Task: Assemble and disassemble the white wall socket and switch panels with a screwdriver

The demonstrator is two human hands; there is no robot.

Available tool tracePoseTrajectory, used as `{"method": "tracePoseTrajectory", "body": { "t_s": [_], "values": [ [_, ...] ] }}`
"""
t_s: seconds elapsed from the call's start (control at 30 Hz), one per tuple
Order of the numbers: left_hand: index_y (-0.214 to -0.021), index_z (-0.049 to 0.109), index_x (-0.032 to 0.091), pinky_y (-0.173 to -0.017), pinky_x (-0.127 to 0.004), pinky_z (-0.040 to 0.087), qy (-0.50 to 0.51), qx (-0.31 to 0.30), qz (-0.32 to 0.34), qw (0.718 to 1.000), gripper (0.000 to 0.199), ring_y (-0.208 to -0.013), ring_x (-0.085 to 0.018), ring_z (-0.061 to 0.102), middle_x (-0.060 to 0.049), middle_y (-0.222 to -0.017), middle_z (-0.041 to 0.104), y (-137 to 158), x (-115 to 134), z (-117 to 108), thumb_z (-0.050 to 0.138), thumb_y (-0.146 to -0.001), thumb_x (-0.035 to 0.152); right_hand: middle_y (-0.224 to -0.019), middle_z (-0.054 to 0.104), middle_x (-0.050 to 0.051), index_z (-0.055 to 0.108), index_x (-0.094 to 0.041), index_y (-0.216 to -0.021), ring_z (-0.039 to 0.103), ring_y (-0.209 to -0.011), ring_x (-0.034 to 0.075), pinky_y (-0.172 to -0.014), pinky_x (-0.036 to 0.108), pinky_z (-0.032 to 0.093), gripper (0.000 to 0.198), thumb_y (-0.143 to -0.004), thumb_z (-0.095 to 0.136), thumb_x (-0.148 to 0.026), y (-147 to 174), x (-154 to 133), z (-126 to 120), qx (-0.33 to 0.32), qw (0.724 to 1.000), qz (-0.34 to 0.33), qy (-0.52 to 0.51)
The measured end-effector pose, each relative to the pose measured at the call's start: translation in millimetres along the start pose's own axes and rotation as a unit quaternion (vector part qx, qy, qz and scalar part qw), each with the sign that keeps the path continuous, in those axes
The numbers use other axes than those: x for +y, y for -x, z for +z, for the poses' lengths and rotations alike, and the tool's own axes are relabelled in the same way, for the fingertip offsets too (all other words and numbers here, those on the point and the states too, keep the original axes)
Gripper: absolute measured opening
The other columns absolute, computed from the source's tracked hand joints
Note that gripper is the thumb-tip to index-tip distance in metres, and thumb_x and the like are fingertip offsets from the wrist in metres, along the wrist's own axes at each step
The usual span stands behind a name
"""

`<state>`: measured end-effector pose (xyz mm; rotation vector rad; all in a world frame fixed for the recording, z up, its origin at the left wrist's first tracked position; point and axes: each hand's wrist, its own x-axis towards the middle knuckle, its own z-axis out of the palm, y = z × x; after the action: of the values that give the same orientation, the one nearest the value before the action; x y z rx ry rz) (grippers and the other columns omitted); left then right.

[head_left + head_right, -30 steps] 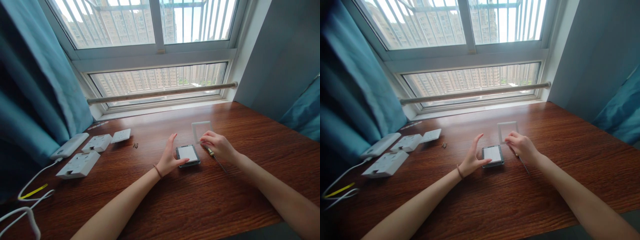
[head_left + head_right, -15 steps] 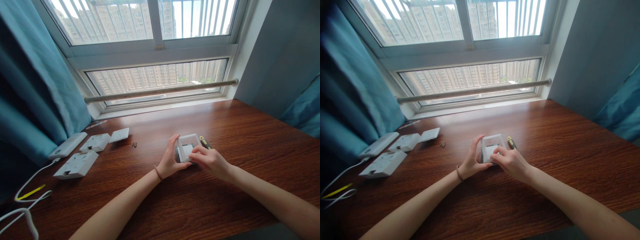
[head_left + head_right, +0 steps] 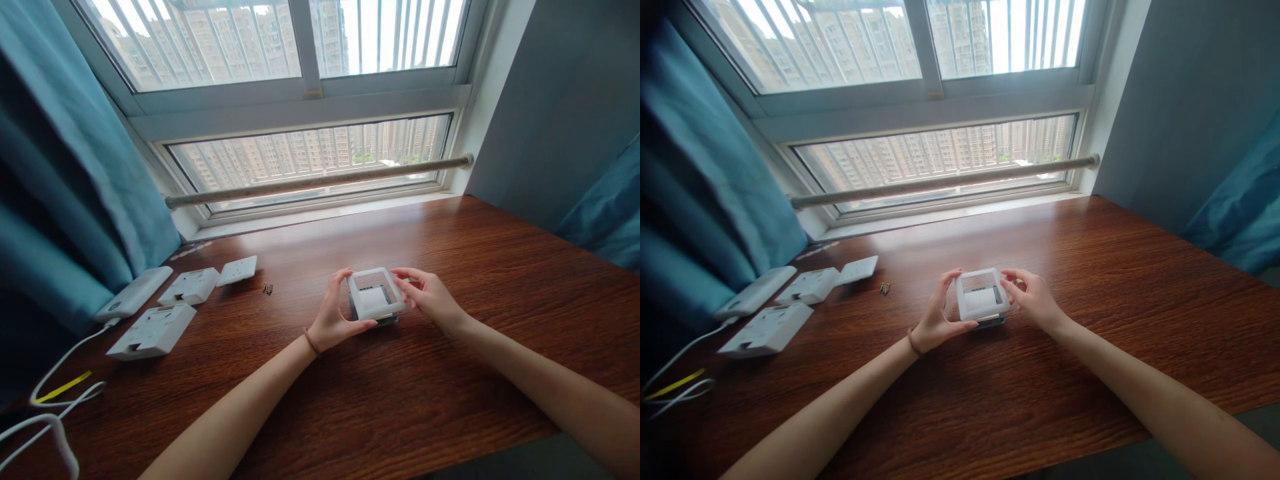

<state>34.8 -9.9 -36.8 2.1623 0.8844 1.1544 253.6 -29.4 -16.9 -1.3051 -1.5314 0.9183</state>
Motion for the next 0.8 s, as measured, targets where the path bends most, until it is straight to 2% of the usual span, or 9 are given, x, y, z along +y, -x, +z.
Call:
{"method": "tracePoseTrajectory", "body": {
  "t_s": [0.07, 0.17, 0.23, 0.4, 0.6, 0.8],
  "values": [
    [-0.126, 0.028, 0.018, -0.108, -0.045, 0.025, 0.013, -0.013, -0.005, 1.0, 0.088, -0.124, -0.03, 0.036, -0.014, -0.129, 0.036, 0, -2, -1, 0.077, -0.057, 0.041, -0.061, 0.056, 0.0, 0.06, -0.01, -0.109, 0.048, -0.045, 0.01, -0.045, 0.024, 0.041, 0.045, -0.077, 0.056, -0.042, -3, 5, 0, -0.038, 0.998, 0.028, -0.044],
    [-0.126, 0.03, 0.02, -0.107, -0.046, 0.026, 0.03, -0.033, -0.021, 0.999, 0.085, -0.123, -0.03, 0.036, -0.012, -0.129, 0.037, -1, -6, -3, 0.077, -0.058, 0.04, -0.068, 0.057, 0.0, 0.062, -0.008, -0.107, 0.049, -0.05, 0.009, -0.05, 0.025, 0.044, 0.046, -0.073, 0.061, -0.04, -4, 9, 2, -0.036, 0.996, 0.033, -0.078],
    [-0.125, 0.031, 0.02, -0.107, -0.047, 0.026, 0.033, -0.041, -0.03, 0.998, 0.085, -0.122, -0.031, 0.036, -0.012, -0.128, 0.038, -2, -8, -4, 0.078, -0.057, 0.039, -0.063, 0.056, 0.0, 0.061, -0.006, -0.109, 0.049, -0.051, 0.01, -0.051, 0.025, 0.045, 0.049, -0.073, 0.061, -0.039, -4, 10, 3, -0.035, 0.995, 0.045, -0.08],
    [-0.125, 0.033, 0.019, -0.106, -0.045, 0.025, 0.024, -0.054, -0.044, 0.997, 0.086, -0.122, -0.031, 0.036, -0.013, -0.127, 0.039, 5, -12, -5, 0.079, -0.055, 0.037, -0.066, 0.058, 0.002, 0.058, -0.002, -0.113, 0.049, -0.048, 0.009, -0.048, 0.025, 0.044, 0.052, -0.073, 0.06, -0.037, -3, 14, 7, -0.055, 0.994, 0.073, -0.068],
    [-0.127, 0.029, 0.02, -0.107, -0.044, 0.024, 0.039, -0.071, -0.069, 0.994, 0.087, -0.123, -0.03, 0.036, -0.013, -0.13, 0.037, 16, -12, -5, 0.079, -0.057, 0.035, -0.077, 0.061, 0.006, 0.059, -0.004, -0.112, 0.051, -0.047, 0.009, -0.044, 0.024, 0.044, 0.048, -0.075, 0.058, -0.034, -1, 20, 12, -0.058, 0.996, 0.069, -0.024],
    [-0.127, 0.031, 0.018, -0.107, -0.045, 0.023, 0.027, -0.09, -0.104, 0.99, 0.089, -0.122, -0.03, 0.037, -0.014, -0.13, 0.038, 16, -13, -4, 0.079, -0.055, 0.036, -0.078, 0.062, 0.006, 0.06, -0.007, -0.111, 0.054, -0.049, 0.01, -0.044, 0.024, 0.047, 0.044, -0.076, 0.057, -0.033, 1, 15, 11, -0.043, 0.998, 0.05, 0.014]
  ]
}}
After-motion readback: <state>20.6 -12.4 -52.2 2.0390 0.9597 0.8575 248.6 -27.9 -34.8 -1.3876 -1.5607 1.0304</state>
